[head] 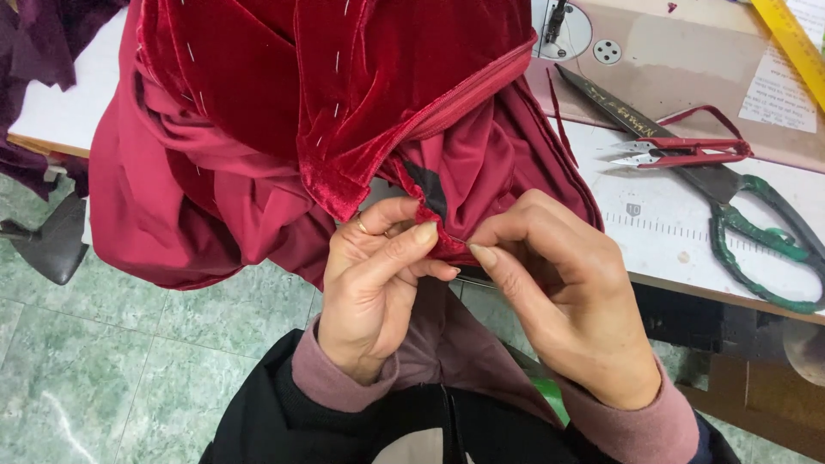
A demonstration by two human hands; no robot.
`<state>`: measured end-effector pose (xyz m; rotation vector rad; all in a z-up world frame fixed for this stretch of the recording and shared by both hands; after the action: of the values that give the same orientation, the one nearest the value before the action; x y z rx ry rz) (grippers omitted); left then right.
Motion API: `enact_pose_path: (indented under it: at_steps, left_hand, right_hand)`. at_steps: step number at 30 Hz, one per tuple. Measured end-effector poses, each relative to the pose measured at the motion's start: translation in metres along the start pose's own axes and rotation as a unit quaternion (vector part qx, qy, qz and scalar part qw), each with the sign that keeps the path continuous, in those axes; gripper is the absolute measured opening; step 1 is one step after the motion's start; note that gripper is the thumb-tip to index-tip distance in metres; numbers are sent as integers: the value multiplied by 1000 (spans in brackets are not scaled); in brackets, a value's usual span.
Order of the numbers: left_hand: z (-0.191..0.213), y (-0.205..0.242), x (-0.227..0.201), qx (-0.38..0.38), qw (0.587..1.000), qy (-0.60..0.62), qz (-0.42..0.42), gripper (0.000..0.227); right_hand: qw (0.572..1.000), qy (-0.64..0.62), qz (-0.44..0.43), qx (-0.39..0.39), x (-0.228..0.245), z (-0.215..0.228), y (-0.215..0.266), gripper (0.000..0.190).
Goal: Hand-sewing a seam on a red velvet garment using a needle and thread at a sewing workstation.
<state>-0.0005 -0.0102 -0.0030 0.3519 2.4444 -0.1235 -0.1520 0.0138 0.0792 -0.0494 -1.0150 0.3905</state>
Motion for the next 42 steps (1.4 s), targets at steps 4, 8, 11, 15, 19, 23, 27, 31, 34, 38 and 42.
enact_pose_path:
  at_steps: [4,8,11,15,19,23,27,31,34,38,42]
  left_hand:
    - [1,0,2,-5,1000,14,15,19]
    - [0,0,2,-2,1000,7,9,19]
    - [-5,1,2,-4,999,-35,-23,19]
    - [-10,1,6,-25,986,-120,-115,20]
    - [-17,4,4,-49,971,-188,-137,20]
    - [-26,5,-2,-77,944,-269,-173,19]
    - [-24,2,0,-109,942,-261,-180,19]
    - [-12,-2,1,-94,945,-263,-172,20]
    - [-4,-6,4,-76,969,-176,-157,21]
    - [2,-8,6,-90,970,-153,-167,21]
    - [12,-15,6,-108,964,-140,-196,18]
  right_hand:
    - [1000,2,11,3,0,0,-2,8]
    - [1000,14,21,-6,1,0,-4,7]
    - [1000,16,3,-16,1,-2,-3,4]
    - [996,78,42,-13,8,-2,-5,4]
    - [988,123,90,-3,21,-3,-14,5]
    - [969,228,91,-6,18,-12,-14,6]
    - [961,266,53,-53,20,-17,-14,7]
    - [977,94,126,-142,27,-9,-7,9]
    - [976,-53,157,-140,24,1,-1,9]
    - [955,-95,75,-272,-2,15,23,13]
    - [830,470,-45,-299,-43,43,83,43]
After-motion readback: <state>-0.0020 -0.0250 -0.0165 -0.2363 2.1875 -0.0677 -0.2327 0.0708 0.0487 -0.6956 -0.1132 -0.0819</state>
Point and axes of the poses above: each hand's wrist, its own y-axis away from the middle knuckle, its own z-axis out of the back of the hand, x = y × z, the point moved 1 cm from there along -y, towards the middle knuckle, and after that the axes turned 8 degrees about x, right-handed, at the moved point
